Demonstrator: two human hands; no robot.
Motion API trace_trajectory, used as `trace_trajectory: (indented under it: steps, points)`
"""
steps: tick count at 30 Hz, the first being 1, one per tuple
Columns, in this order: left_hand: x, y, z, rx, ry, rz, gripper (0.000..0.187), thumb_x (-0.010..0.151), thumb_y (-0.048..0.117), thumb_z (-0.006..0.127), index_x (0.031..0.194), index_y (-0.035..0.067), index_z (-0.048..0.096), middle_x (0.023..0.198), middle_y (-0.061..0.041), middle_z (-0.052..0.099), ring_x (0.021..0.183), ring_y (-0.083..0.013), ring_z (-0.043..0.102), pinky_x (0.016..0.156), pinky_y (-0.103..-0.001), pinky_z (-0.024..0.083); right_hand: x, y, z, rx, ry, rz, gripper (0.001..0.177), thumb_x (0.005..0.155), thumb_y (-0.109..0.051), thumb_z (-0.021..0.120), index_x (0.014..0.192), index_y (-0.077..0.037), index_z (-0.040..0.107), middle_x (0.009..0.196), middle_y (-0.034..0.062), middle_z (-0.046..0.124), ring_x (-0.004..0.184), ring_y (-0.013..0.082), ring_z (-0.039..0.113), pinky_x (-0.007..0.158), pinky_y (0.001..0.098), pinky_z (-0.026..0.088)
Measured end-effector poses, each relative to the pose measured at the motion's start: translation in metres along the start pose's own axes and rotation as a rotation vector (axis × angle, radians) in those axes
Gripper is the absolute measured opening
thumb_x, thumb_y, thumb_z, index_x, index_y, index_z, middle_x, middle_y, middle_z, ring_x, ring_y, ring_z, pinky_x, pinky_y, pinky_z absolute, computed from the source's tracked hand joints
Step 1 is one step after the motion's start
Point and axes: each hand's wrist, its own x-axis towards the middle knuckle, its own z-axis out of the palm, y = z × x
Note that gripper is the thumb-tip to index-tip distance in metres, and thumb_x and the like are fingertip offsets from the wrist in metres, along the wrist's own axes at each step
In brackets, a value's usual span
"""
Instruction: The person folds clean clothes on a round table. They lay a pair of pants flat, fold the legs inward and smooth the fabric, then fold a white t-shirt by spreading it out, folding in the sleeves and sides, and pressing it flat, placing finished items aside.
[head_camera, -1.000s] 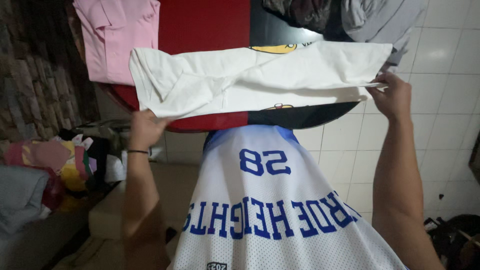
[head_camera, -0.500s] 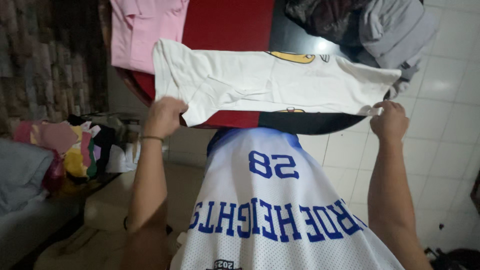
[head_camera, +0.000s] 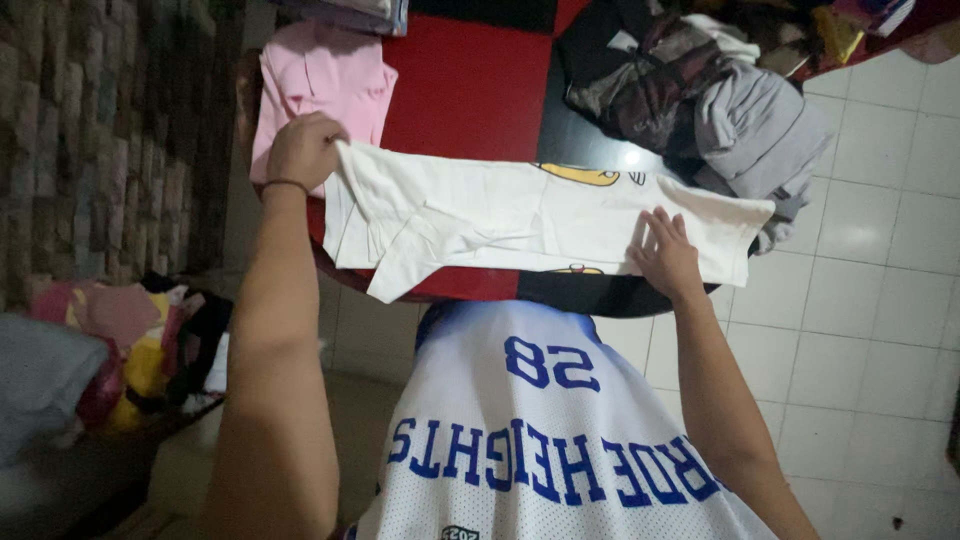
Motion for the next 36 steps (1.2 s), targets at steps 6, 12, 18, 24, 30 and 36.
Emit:
trace_trajectory:
  steps: [6,12,18,24,30,36]
  points:
    - [-0.009,-0.033,0.027,-0.092,0.188,-0.093,0.022,0.081,-0.005,0.064,0.079,0.011,0.079,0.097,-0.008,0.074,0.094,-0.03,0.069,0.088,-0.042,0.056,-0.004,0.011,0.004,0.125,0.012,0.014,0.069,0.086,-0.034,0.077,0.149,-0.021,0.053,0.162,0.0131,0.044,0.152,0.0438,0.032,0.112,0.0539,0.044]
    - [-0.01,-0.018,0.039,-0.105,0.389,-0.245,0.009,0.084,0.013,0.072,0.09,0.006,0.074,0.093,-0.015,0.073,0.089,-0.0345,0.071,0.082,-0.046,0.057,-0.005,0.005,0.006,0.12,0.022,0.03,0.067,0.089,-0.03,0.074,0.151,-0.019,0.051,0.163,0.0141,0.043,0.153,0.0441,0.031,0.112,0.0552,0.041]
    - [-0.023,0.029,0.049,0.014,0.152,-0.584,0.04,0.09,0.045,0.077,0.086,0.005,0.073,0.089,-0.019,0.072,0.086,-0.0407,0.068,0.079,-0.052,0.053,-0.004,-0.004,0.006,0.131,-0.026,0.128,0.068,0.089,-0.029,0.071,0.152,-0.018,0.047,0.168,0.0124,0.035,0.157,0.0414,0.022,0.113,0.0658,0.029]
    - [-0.029,0.028,0.07,-0.026,0.401,-0.359,0.031,0.103,0.029,0.062,0.105,-0.001,0.068,0.09,-0.024,0.069,0.088,-0.0437,0.066,0.079,-0.055,0.051,-0.006,-0.007,0.006,0.138,-0.032,0.129,0.069,0.089,-0.029,0.07,0.152,-0.019,0.045,0.168,0.013,0.032,0.157,0.0424,0.02,0.114,0.066,0.027]
    - [-0.033,0.011,0.088,-0.09,0.427,-0.425,0.03,0.108,0.027,0.055,0.109,-0.002,0.061,0.105,-0.027,0.065,0.097,-0.0465,0.064,0.083,-0.055,0.05,-0.007,-0.006,0.007,0.16,-0.022,0.128,0.069,0.089,-0.028,0.07,0.153,-0.019,0.046,0.169,0.0128,0.033,0.158,0.0409,0.019,0.114,0.0648,0.027]
    - [-0.036,0.015,0.091,0.03,0.346,-0.521,0.03,0.108,0.03,0.055,0.109,0.0,0.059,0.11,-0.023,0.067,0.098,-0.045,0.066,0.08,-0.055,0.052,-0.009,-0.006,0.007,0.187,0.004,0.123,0.07,0.088,-0.028,0.07,0.153,-0.021,0.047,0.168,0.0123,0.034,0.158,0.0401,0.02,0.115,0.0639,0.027]
